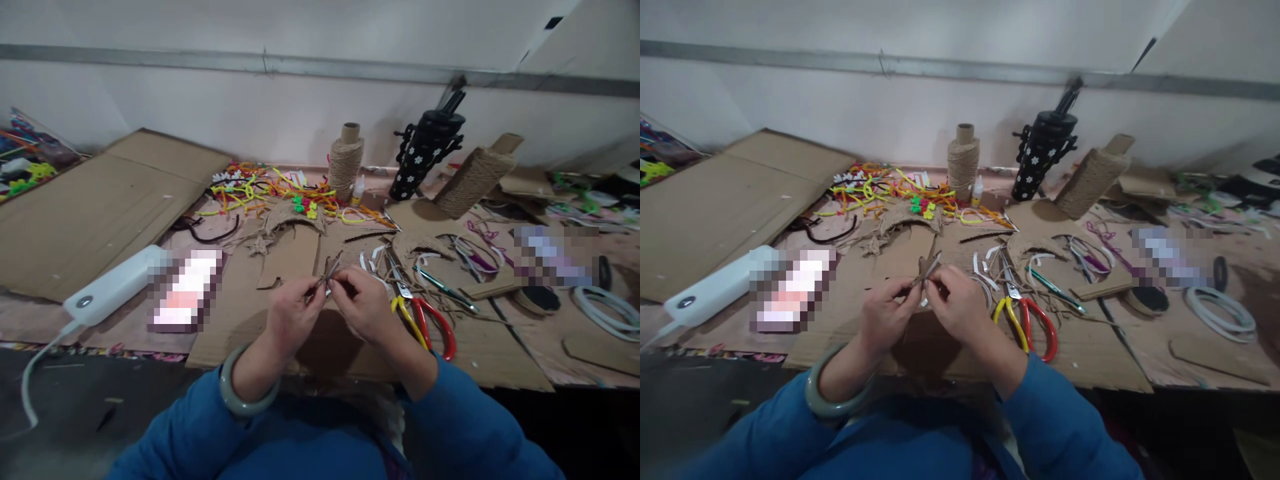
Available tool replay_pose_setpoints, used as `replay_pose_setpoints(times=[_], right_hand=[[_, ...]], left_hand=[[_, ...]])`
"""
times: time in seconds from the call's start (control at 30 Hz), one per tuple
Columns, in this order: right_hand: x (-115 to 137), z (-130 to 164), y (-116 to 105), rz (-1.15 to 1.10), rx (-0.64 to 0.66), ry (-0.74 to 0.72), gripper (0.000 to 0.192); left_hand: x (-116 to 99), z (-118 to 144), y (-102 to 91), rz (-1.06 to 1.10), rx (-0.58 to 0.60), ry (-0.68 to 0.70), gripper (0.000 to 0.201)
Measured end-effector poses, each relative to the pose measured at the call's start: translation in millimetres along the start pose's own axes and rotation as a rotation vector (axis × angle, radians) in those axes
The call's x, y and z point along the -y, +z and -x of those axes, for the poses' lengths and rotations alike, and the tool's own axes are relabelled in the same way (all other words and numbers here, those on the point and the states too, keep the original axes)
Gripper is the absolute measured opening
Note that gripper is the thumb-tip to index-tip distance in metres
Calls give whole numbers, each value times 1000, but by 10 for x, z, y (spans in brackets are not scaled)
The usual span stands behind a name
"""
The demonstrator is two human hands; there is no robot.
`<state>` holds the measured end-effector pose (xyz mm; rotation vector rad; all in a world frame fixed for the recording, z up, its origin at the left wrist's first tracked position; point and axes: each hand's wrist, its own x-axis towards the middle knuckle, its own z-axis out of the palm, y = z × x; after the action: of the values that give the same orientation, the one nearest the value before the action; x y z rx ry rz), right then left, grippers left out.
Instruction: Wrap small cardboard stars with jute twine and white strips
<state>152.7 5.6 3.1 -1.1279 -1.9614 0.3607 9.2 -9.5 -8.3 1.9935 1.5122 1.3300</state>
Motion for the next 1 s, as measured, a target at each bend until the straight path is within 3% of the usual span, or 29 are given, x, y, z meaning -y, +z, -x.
replay_pose_setpoints(times=[0.17,0.3,0.47,0.67,0.83,1.0], right_hand=[[7,-2,2,18,-7,12,12],[1,-4,-33,5,-29,24,11],[-39,-27,-126,-18,-88,45,11],[-156,-53,-216,-132,-222,200,9],[-304,-73,-250,-259,-330,354,11],[-494,-178,-293,-118,-316,364,20]], left_hand=[[-27,-6,-7,77,-11,-82,17],[-30,-29,-1,247,-54,-262,15],[19,-58,-3,438,-19,-448,18],[38,-88,-9,683,15,-604,19],[-15,-108,-28,817,44,-676,22],[-58,-108,-52,908,65,-704,21]])
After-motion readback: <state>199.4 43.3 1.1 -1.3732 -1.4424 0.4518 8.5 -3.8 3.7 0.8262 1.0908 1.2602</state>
